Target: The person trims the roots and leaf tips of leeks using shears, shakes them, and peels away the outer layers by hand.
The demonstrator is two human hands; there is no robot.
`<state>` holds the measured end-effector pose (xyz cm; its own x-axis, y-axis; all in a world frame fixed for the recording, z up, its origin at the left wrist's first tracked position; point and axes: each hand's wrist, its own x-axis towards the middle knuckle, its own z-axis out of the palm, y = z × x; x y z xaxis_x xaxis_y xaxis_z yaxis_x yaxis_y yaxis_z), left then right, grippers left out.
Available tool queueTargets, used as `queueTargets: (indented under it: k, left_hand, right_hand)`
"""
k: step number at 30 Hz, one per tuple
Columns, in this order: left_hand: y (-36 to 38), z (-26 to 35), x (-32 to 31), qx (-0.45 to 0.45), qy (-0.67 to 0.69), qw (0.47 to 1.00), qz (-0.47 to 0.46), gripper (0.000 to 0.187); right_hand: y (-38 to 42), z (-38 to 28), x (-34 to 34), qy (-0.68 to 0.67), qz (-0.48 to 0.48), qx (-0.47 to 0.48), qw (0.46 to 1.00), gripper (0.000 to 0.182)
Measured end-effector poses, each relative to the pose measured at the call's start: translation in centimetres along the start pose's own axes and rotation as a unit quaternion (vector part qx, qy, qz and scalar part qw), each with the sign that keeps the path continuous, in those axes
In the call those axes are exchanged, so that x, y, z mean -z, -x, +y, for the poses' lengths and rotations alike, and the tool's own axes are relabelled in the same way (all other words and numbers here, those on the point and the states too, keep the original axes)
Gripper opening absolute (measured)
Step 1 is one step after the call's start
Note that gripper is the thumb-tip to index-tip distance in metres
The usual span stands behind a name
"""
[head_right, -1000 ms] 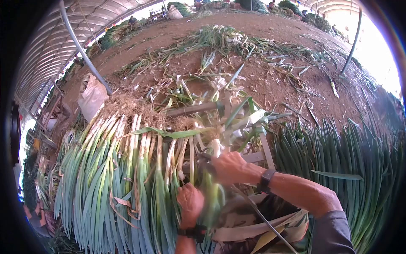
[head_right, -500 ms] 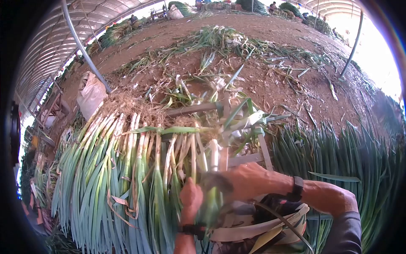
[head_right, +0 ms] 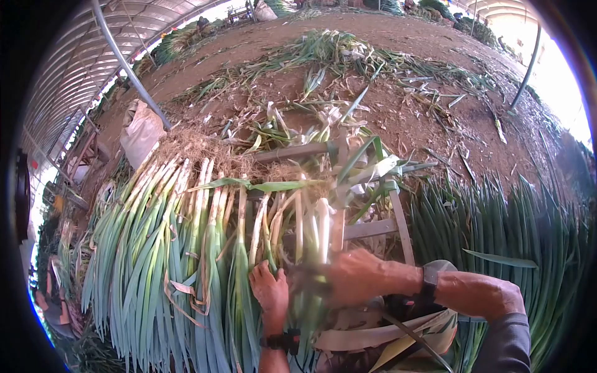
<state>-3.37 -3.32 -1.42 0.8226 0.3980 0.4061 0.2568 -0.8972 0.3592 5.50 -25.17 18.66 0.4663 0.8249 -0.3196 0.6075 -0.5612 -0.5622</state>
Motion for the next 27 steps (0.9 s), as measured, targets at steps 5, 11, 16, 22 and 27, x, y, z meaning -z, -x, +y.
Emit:
queueTargets:
  k: [5,11,16,22,27]
  left_hand:
    - [-1.9,0.1,-0.1,-0.011,-0.066,0.997,-0.048,0.037]
    - [-3.8,-0.6,0.6,-0.019,-0.086,0.983,-0.163,0.033]
    - [-2.0,-0.2,1.0,0.111,0.036,0.979,-0.169,0.033]
    - [-0.9,0.4,0.8,0.150,0.052,0.973,-0.170,0.041]
    - [-0.5,0.9,0.9,0.127,0.029,0.979,-0.159,0.050]
  right_hand:
    - [-1.2,0.7,-1.7,0.018,0.006,0.018,1.000,0.059]
    - [-2.4,1.0,-1.8,0.004,0.008,0.001,1.000,0.056]
    - [0.2,-0.5,-1.1,0.004,-0.012,0.011,1.000,0.058]
    - [0.7,-0.3,-0.9,0.020,0.002,0.006,1.000,0.059]
    - [-0.9,0.4,-1.1,0.021,0.055,0.007,0.998,0.060]
